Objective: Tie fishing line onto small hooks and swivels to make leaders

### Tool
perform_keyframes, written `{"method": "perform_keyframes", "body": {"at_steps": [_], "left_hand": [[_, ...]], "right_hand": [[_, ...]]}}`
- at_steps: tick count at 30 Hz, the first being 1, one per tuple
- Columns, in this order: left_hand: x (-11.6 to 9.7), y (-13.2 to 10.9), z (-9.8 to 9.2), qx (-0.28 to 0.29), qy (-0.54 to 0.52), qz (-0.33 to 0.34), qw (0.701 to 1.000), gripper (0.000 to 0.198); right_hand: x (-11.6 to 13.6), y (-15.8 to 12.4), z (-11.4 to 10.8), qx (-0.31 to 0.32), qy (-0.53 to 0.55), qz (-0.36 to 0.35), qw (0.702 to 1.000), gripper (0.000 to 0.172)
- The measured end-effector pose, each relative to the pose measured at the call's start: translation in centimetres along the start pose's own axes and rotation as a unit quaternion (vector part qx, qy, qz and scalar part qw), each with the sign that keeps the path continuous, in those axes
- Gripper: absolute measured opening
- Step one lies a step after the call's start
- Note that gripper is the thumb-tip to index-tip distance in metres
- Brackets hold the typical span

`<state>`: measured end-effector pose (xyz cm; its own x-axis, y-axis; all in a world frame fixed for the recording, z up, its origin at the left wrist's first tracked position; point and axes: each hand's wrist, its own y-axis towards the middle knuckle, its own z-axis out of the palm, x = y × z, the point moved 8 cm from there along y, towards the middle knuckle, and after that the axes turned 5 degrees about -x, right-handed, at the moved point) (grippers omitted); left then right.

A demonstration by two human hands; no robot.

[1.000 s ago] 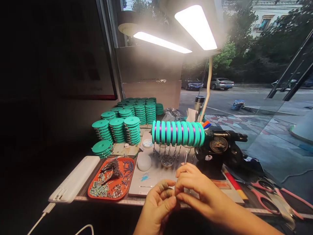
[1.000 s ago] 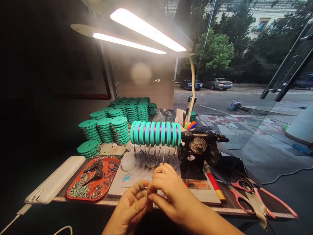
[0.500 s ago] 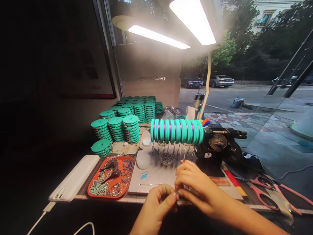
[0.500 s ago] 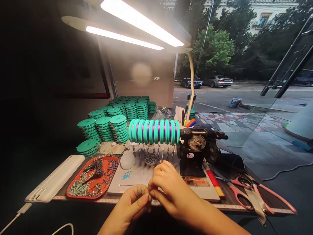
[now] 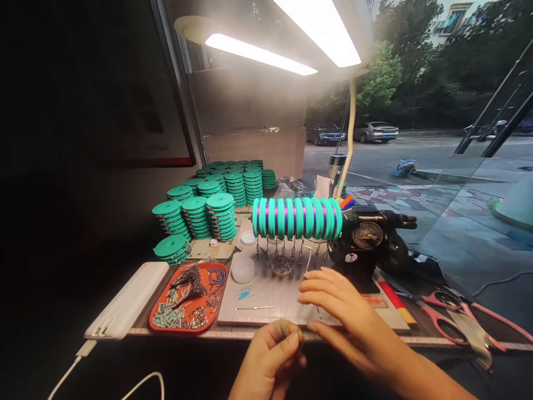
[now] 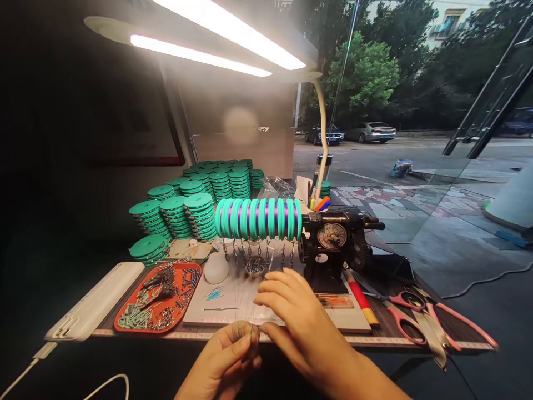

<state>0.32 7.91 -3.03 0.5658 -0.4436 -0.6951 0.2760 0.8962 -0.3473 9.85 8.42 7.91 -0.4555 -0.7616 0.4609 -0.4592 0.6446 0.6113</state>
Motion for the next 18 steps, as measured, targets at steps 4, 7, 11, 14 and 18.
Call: {"method": "perform_keyframes", "body": {"at_steps": [4,7,11,14,18], "left_hand": [[0.3,-0.5,0.7,0.010,-0.031,-0.024,0.999,0.022],[0.7,-0.4,0.5,0.011,-0.027,-0.031,0.999,0.022],[1.5,-0.1,-0.2,0.016,0.012,-0.020,1.000,0.024],[1.9,0.0,-0.6,0.014,0.043,0.005,0.999,0.026],[2.1,-0.2,-1.1,-0.012,0.053,0.024,0.998,0.027]], "right_hand": [[-2.5,-2.8,1.1,-0.045,0.152,0.207,0.966,0.013],[-3.7,-4.5,4.0,-0.031,0.320,0.339,0.884,0.017],[-3.6,-4.7,6.6,-0.029,0.526,0.392,0.754,0.022],[-3.4,-4.5,7.3,-0.028,0.574,0.397,0.716,0.024],[-3.4,-5.0,8.0,-0.040,0.597,0.418,0.683,0.024]]}}
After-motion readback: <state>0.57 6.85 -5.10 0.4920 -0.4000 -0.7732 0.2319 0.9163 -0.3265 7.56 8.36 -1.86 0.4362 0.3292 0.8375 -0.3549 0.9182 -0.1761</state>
